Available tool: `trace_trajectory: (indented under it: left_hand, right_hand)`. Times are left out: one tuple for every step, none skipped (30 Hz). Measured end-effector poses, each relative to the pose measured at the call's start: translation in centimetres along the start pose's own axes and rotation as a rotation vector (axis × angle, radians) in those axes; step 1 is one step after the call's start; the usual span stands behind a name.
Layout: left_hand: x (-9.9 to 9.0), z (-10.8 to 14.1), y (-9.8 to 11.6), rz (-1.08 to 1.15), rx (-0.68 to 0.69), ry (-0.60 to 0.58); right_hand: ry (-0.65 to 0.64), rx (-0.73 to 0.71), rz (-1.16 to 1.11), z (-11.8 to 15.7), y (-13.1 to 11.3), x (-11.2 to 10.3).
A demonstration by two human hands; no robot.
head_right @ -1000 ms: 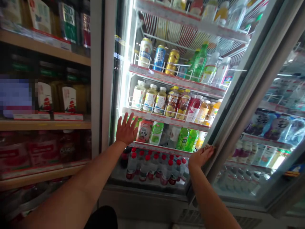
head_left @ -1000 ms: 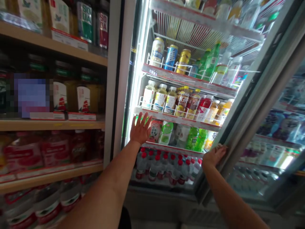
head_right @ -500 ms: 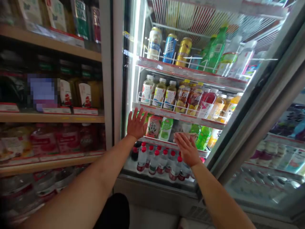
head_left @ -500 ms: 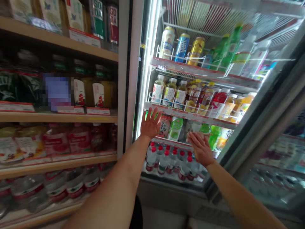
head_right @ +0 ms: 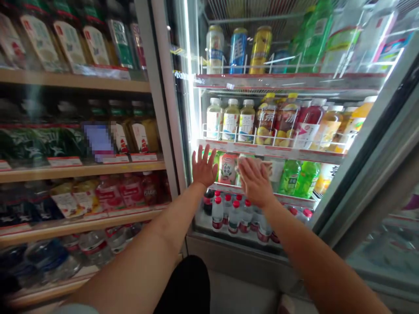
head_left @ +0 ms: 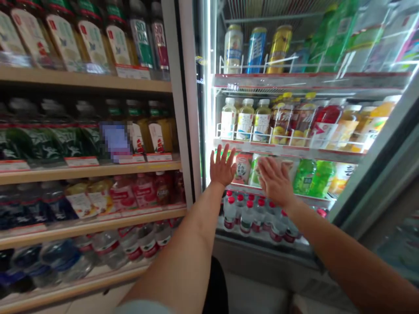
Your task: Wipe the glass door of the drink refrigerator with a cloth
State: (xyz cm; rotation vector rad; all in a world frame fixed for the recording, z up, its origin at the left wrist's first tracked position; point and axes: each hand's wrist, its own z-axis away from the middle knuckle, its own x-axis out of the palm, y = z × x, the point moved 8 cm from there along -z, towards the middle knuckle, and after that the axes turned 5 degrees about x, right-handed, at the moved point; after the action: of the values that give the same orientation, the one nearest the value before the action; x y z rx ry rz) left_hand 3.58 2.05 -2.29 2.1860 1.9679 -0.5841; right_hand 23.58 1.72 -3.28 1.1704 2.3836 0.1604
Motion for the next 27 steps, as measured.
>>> trace_trajectory:
  left_hand:
    - [-0.1,0.0,0.0,-0.006,0.002,0.003]
    - [-0.1,0.0,0.0,-0.014,0.006,0.008]
    - [-0.2,0.0,0.1,-0.025,0.012,0.018]
    - [-0.3,0.0,0.1,-0.038,0.02,0.032]
    - [-0.3,0.0,0.2,-0.051,0.029,0.045]
    - [-0.4,0.0,0.2,-0.063,0.036,0.059]
    - [-0.4,0.0,0.3,-0.071,0.038,0.071]
    - [-0.4,0.0,0.2,-0.075,0.037,0.077]
    - [-0.4,0.0,0.2,-0.072,0.034,0.076]
    - [-0.3,0.1,0.1,-0.062,0.028,0.069]
    - [-0.2,0.1,0.0,-0.05,0.021,0.056]
    - [0.0,0.1,-0.1,-0.035,0.015,0.045]
    - [0.1,0.0,-0.2,-0.019,0.009,0.036]
    - [0.2,0.0,-0.3,-0.005,0.006,0.032]
    - [0.2,0.0,-0.3,0.006,0.003,0.034]
    - [0.2,0.0,-0.4,0.012,0.002,0.041]
    - [0.1,0.0,-0.4,0.014,0.004,0.049]
    - [0.1,0.0,-0.4,0.014,0.009,0.056]
    - [0.1,0.1,-0.4,0.012,0.015,0.061]
    - [0.1,0.1,-0.3,0.008,0.022,0.067]
    - [0.1,0.1,-0.3,0.003,0.029,0.076]
    - [0.0,0.1,-0.2,0.0,0.037,0.088]
    - [-0.1,0.1,-0.2,-0.002,0.043,0.099]
    - [-0.1,0.1,-0.2,-0.003,0.046,0.107]
    - [-0.1,0.1,-0.2,-0.006,0.046,0.111]
    - [-0.1,0.1,-0.2,-0.012,0.044,0.111]
    - [-0.1,0.1,-0.2,-0.023,0.042,0.11]
  right_hand:
    - [-0.07,-0.1,-0.02,1.3,-1.1,0.6]
    - [-0.129,-0.184,-0.036,2.4,-1.8,1.0]
    - [-0.166,-0.256,-0.047,3.3,-1.9,1.1]
    - [-0.179,-0.306,-0.049,3.6,-1.6,0.8]
    - [-0.162,-0.321,-0.038,3.4,-0.9,0.3]
    - [-0.116,-0.297,-0.016,2.5,0.2,-0.5]
    - [-0.047,-0.235,0.009,1.2,1.6,-1.3]
    - [0.035,-0.136,0.039,-0.3,3.0,-2.2]
    - [0.11,-0.025,0.062,-1.7,4.2,-2.9]
    - [0.166,0.075,0.076,-2.8,5.1,-3.4]
    - [0.193,0.14,0.079,-3.5,5.3,-3.4]
    - [0.191,0.164,0.072,-3.8,4.9,-3.0]
    - [0.16,0.146,0.058,-3.6,4.0,-2.3]
    - [0.103,0.08,0.034,-2.9,2.5,-1.4]
    - [0.038,-0.021,0.002,-1.8,0.8,-0.3]
    - [-0.05,-0.159,-0.033,-0.3,-1.1,0.8]
    - [-0.11,-0.293,-0.072,1.3,-2.8,1.6]
    - [-0.156,-0.386,-0.095,2.8,-3.8,2.2]
    - [-0.189,-0.451,-0.109,3.8,-4.2,2.5]
    - [-0.203,-0.483,-0.116,4.2,-4.2,2.5]
    - [-0.201,-0.477,-0.112,3.9,-3.8,2.3]
    - [-0.176,-0.435,-0.101,2.9,-3.1,1.8]
    - [-0.135,-0.362,-0.083,1.5,-2.2,1.2]
    - [-0.078,-0.263,-0.062,-0.2,-1.3,0.5]
    - [-0.013,-0.151,-0.037,-1.8,-0.4,-0.2]
    - [0.048,-0.045,-0.015,-3.0,0.1,-0.8]
    - [0.087,0.035,0.0,-3.8,0.3,-1.1]
